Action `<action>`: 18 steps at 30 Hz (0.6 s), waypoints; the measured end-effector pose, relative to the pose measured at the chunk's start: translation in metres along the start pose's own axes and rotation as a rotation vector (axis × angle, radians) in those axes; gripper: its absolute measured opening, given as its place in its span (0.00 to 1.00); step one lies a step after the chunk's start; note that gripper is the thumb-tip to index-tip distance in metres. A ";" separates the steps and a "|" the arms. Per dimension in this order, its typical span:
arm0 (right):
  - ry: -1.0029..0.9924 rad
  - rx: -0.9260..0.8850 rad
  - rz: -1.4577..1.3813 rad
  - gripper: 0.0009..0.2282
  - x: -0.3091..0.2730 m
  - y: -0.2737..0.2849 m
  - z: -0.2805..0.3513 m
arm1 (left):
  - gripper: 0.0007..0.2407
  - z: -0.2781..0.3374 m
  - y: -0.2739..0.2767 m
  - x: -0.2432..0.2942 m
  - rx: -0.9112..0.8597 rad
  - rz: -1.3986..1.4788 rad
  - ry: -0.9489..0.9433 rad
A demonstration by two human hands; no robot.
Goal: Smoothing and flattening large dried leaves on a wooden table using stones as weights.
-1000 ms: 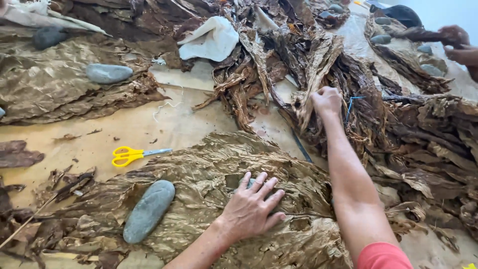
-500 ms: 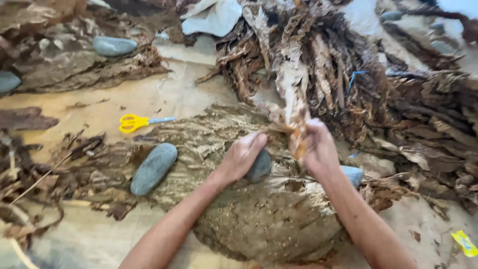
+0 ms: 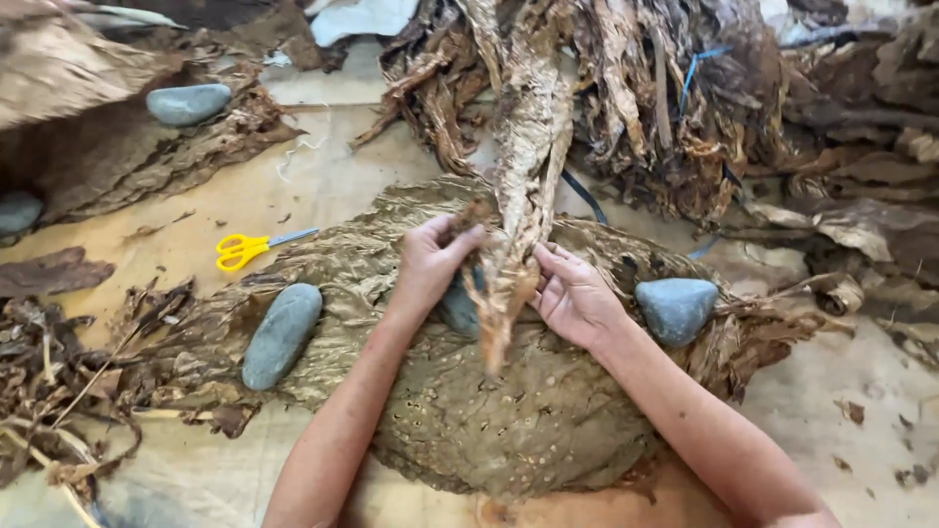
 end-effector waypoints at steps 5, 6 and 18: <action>0.047 -0.004 0.054 0.02 0.004 0.005 -0.002 | 0.06 -0.003 0.020 -0.005 0.155 0.107 -0.011; 0.055 0.001 0.052 0.03 0.006 0.005 -0.002 | 0.05 0.000 0.020 -0.002 0.128 0.105 -0.021; 0.497 0.211 1.029 0.30 -0.091 -0.139 0.008 | 0.15 0.007 0.004 -0.005 -0.073 0.217 -0.128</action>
Point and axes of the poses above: each hand's wrist, its own z-axis away from the middle knuckle, its own y-axis out of the back of the hand, x = y × z, the point moved 3 cm from there along -z, towards the middle knuckle, and after that the axes turned 1 degree about -x, right-handed, at the moved point
